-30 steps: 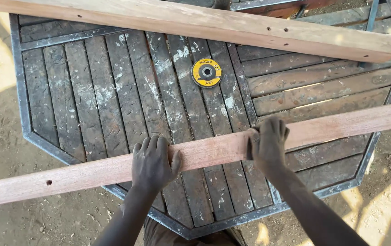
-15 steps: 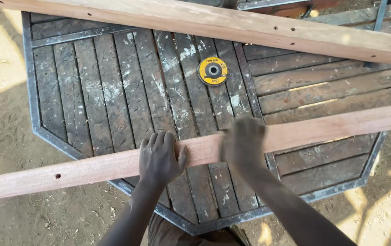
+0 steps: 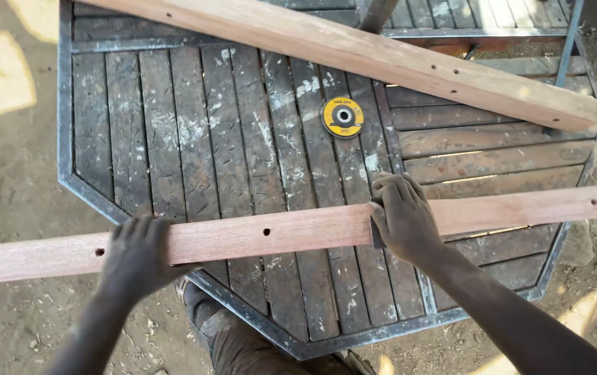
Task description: Sanding a curved wooden beam manually with sandpaper on a metal workbench
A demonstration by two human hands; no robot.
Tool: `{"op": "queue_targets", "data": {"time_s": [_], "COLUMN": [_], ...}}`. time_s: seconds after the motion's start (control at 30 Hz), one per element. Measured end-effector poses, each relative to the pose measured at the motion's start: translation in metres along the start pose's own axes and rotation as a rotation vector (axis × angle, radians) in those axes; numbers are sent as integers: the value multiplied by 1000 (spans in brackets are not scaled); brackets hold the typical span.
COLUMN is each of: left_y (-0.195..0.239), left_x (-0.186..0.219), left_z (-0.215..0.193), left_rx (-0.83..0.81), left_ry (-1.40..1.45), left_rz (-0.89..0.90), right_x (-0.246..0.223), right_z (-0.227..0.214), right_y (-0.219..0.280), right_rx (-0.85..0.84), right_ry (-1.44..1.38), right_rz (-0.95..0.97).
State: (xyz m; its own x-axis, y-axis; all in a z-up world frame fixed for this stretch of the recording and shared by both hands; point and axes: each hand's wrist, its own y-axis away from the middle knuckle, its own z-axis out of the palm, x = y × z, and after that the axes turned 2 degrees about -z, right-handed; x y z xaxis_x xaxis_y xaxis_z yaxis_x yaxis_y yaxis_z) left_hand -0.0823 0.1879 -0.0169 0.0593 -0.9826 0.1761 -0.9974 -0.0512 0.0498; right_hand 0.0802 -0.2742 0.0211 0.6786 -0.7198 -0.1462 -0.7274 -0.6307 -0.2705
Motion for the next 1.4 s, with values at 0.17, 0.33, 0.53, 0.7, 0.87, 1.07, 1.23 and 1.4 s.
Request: {"op": "queue_targets", "data": {"time_s": [0.17, 0.33, 0.53, 0.7, 0.87, 1.07, 1.23, 1.4], "left_y": [-11, -1, -11, -8, -13, -10, -15, -8], "left_x": [-26, -33, -16, -9, -9, -18, -18, -13], "left_z": [30, 62, 11, 6, 5, 15, 14, 10], "left_rx": [78, 71, 134, 86, 58, 74, 117, 78], "left_ry": [-56, -9, 5, -14, -9, -30, -139, -29], "left_rz": [33, 3, 90, 44, 36, 72, 126, 59], "right_x": [-154, -247, -170, -31, -90, -194, -112, 13], "right_z": [47, 110, 66, 10, 19, 105, 69, -5], "right_y": [-78, -96, -90, -40, -78, -135, -96, -9], "right_rx": [-8, -90, -72, -321, -348, -108, -34, -192], "right_ry": [1, -57, -184, -29, 40, 72, 64, 89], "right_rz": [-197, -283, 35, 365, 275, -173, -57, 152]}}
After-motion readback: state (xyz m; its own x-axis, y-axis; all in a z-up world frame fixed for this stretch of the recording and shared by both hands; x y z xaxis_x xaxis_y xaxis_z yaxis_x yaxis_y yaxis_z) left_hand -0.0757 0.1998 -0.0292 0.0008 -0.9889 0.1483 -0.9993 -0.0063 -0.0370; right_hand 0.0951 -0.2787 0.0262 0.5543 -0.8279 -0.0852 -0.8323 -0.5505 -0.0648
